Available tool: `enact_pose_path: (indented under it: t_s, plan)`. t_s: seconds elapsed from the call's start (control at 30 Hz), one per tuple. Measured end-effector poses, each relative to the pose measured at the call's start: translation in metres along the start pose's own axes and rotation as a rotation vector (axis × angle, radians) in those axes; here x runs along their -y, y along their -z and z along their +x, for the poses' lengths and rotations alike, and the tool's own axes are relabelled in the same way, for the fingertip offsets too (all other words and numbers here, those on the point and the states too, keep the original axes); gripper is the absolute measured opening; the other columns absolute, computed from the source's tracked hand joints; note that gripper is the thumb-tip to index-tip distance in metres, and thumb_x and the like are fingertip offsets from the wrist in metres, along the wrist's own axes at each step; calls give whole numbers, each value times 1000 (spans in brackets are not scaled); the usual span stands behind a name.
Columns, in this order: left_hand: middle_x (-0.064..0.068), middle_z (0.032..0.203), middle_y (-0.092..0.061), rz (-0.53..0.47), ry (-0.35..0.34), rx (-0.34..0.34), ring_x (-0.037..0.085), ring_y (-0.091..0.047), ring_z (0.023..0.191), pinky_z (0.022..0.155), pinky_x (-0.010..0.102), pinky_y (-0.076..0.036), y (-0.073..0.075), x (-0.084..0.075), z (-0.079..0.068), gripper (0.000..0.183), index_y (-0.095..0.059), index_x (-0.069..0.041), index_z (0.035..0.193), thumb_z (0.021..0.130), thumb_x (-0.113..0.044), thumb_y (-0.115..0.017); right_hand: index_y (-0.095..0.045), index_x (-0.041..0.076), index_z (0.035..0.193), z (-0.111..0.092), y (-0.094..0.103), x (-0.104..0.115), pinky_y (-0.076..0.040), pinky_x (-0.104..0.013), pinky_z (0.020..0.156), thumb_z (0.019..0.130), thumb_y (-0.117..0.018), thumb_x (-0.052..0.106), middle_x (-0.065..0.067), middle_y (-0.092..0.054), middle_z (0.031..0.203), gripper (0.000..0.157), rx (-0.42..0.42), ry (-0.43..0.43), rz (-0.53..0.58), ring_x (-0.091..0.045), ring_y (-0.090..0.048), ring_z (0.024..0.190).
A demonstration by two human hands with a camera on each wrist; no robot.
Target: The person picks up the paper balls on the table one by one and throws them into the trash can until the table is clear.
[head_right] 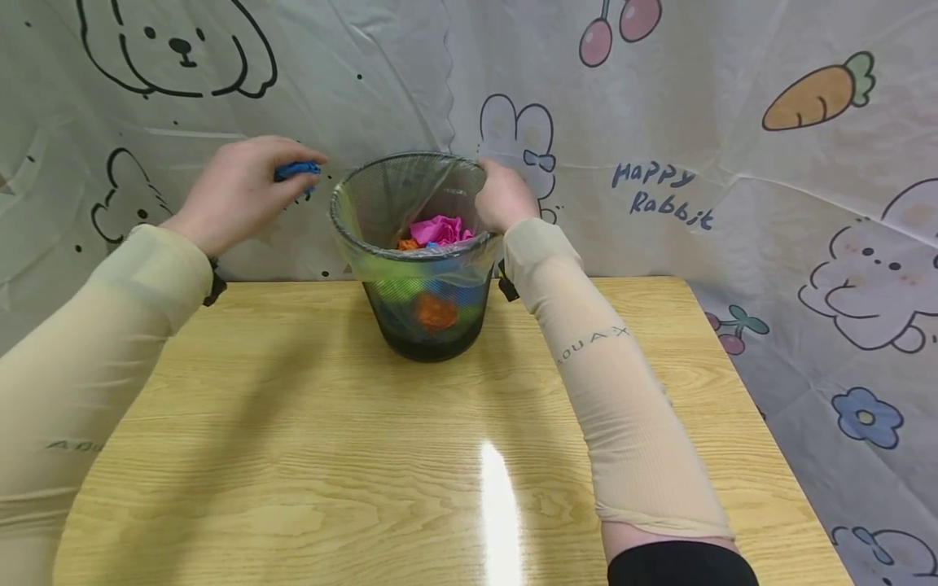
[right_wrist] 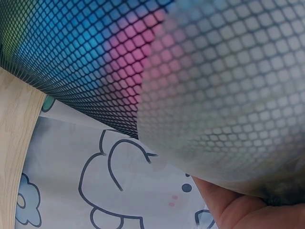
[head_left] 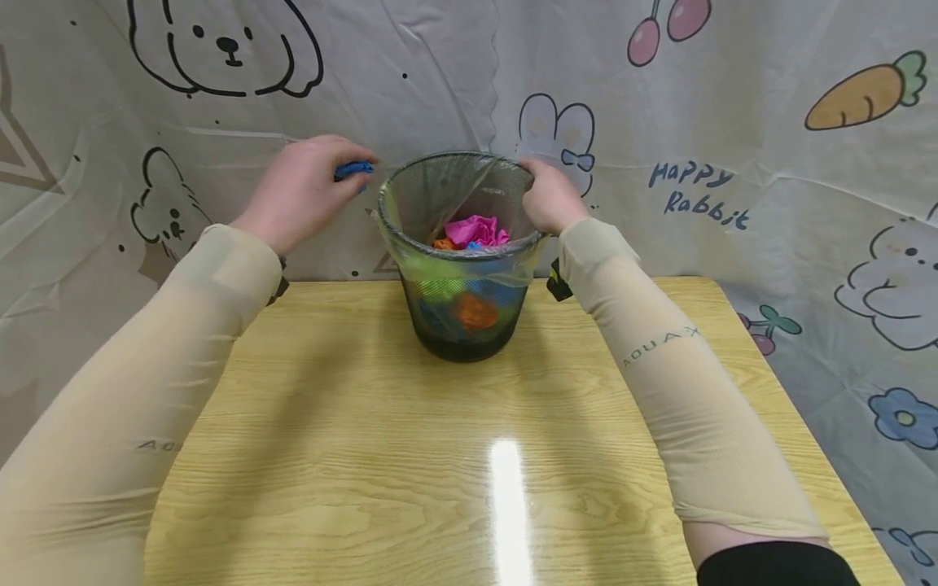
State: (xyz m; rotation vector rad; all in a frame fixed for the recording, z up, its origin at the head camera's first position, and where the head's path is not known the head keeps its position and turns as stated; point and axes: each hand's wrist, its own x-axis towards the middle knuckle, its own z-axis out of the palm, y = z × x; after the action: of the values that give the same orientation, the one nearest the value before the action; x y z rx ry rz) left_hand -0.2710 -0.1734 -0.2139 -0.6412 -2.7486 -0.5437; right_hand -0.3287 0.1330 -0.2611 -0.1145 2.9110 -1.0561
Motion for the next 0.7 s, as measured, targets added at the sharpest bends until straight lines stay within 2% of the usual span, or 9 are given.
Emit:
enact_pose_path:
  t_s: [0.17, 0.33, 0.5, 0.7]
  plan:
    - [13, 141, -60, -35, -12, 37, 30, -59, 122, 101, 47, -48, -11, -17, 9, 34, -65, -7, 139, 107, -17, -57, -22, 19, 165, 0, 0, 0, -33, -39, 117, 100, -30, 0, -4, -33, 165, 69, 1, 0, -6, -23, -35, 146]
    - [10, 139, -62, -32, -83, 78, 27, -58, 123, 101, 43, -47, -26, -31, 18, 34, -65, -9, 138, 107, -18, -58, -23, 20, 165, 1, 0, 0, -37, -40, 112, 99, -31, -2, -4, -34, 164, 70, -2, -2, -2, -23, -39, 143]
    - [10, 136, -63, -17, -130, 129, 26, -56, 125, 106, 42, -44, -38, -40, 26, 33, -66, -8, 137, 106, -17, -59, -24, 19, 165, 1, 0, -1, -36, -40, 114, 98, -31, -2, -4, -35, 164, 70, -5, 2, -3, -24, -39, 143]
    - [6, 141, -60, 20, -94, 211, 24, -55, 127, 105, 45, -45, -45, -46, 26, 37, -63, -15, 142, 106, -23, -57, -23, 20, 165, 0, 0, 0, -34, -40, 116, 98, -32, -2, -4, -33, 165, 72, -4, -2, 0, -24, -36, 145]
